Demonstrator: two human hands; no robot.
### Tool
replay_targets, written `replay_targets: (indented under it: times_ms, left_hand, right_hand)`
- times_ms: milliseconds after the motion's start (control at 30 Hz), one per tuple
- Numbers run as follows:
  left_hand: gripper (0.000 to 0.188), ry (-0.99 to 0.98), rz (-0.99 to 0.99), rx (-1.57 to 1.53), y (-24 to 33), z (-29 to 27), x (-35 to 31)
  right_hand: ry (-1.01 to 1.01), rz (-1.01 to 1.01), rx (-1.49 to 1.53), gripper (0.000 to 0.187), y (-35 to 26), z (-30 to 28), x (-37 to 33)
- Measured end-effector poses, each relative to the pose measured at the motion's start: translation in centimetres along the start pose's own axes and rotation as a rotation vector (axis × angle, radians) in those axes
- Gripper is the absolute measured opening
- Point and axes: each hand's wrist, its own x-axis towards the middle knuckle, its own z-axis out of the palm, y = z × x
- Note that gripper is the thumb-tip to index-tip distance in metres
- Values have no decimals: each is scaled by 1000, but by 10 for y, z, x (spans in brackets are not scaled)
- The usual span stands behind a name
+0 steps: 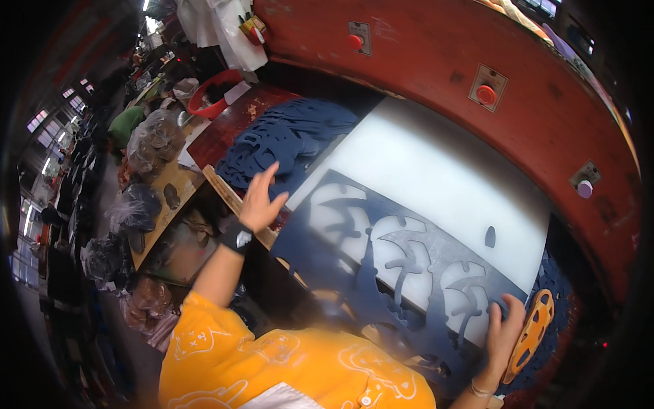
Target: The person repeatedly places a blue rubber sheet onto a red industrial press, uses a wooden squeegee to press it, and removes cut-out shapes from the sheet. The person stacks the cut-out shapes and continues the cycle with additional sheets.
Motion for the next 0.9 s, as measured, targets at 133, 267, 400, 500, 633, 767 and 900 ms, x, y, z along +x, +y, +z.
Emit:
replay_targets:
  times_ms: [133, 267, 400, 500, 633, 767, 900]
  left_hand:
    - [66, -202, -378, -292, 33, 21, -67]
    - [59, -141, -365, -826, 31, 28, -44]
    - [58, -351, -297, -984, 18, 40, 17]
    - [29, -557, -371, -1147, 20, 48, 48]
    - [14, -857, -291, -1420, 31, 36, 79]
    - [28, -1106, -18, -1380, 87, 17, 95]
    - [34, -1216, 240, -1367, 208, 9, 57]
  right_hand:
    - [75, 369, -311, 53, 55, -27, -63]
    - [171, 243, -422, 63, 40, -13, -101]
    - [321, 528, -180, 65, -4, 7, -129]
    - [494, 704, -51, 62, -32, 18, -158]
    - [485, 839, 413, 39, -61, -5, -221]
    - [612, 1016, 412, 30, -106, -16, -323]
    - [1062, 1125, 353, 29, -152, -19, -454]
